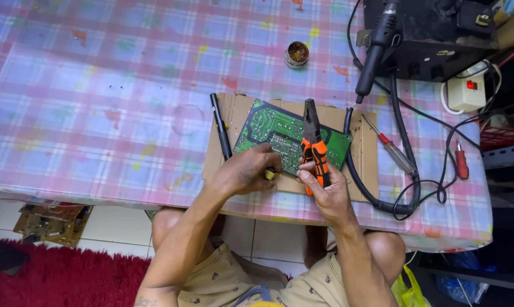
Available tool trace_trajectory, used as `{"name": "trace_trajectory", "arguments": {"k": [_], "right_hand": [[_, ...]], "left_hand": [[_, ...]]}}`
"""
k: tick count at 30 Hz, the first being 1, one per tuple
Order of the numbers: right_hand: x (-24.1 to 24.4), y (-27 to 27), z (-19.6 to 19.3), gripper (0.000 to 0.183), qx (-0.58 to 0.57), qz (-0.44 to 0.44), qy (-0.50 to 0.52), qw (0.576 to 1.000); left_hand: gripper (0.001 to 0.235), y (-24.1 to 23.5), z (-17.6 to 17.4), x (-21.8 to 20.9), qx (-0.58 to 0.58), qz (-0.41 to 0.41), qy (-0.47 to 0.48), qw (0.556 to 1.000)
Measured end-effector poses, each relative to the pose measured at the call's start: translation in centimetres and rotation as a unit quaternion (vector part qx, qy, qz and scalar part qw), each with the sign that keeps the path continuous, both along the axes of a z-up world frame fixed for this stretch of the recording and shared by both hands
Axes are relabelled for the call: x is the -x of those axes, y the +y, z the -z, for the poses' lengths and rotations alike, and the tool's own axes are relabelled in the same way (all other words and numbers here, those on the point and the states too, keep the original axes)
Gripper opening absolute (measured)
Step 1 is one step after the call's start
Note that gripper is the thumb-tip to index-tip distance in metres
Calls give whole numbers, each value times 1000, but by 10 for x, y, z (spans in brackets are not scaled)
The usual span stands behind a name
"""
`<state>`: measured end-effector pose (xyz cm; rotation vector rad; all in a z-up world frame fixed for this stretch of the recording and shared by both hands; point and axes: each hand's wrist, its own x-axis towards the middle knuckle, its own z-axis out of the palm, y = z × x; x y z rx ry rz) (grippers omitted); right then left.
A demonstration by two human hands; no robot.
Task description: The person sits on the floor and uses a soldering iron to work on a green circuit board placed on a piece of cardboard. They then pick up a small yellow component, inspect it, and use pliers to cut a wire from it.
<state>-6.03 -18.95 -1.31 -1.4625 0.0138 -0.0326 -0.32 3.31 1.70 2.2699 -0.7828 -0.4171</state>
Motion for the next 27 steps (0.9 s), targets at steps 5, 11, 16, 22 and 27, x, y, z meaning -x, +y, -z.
{"name": "trace_trajectory", "arguments": {"k": [5, 11, 16, 22, 27], "right_hand": [[1, -9, 5, 17, 23, 8, -67, 997], [3, -18, -14, 23, 156, 31, -128, 979], [2, -20, -20, 18, 209, 21, -87, 974], [2, -25, -28, 17, 322, 28, -79, 943], [-7, -41, -7, 16, 432, 68, -165, 884]], "left_hand": [[26, -3, -14, -4, 201, -62, -4, 978], [31, -40, 25, -21, 598, -224, 134, 758], [27, -40, 27, -25, 488, -259, -9, 833], [22, -24, 67, -46, 224, -317, -241, 890], [20, -16, 66, -49, 257, -321, -184, 893]]}}
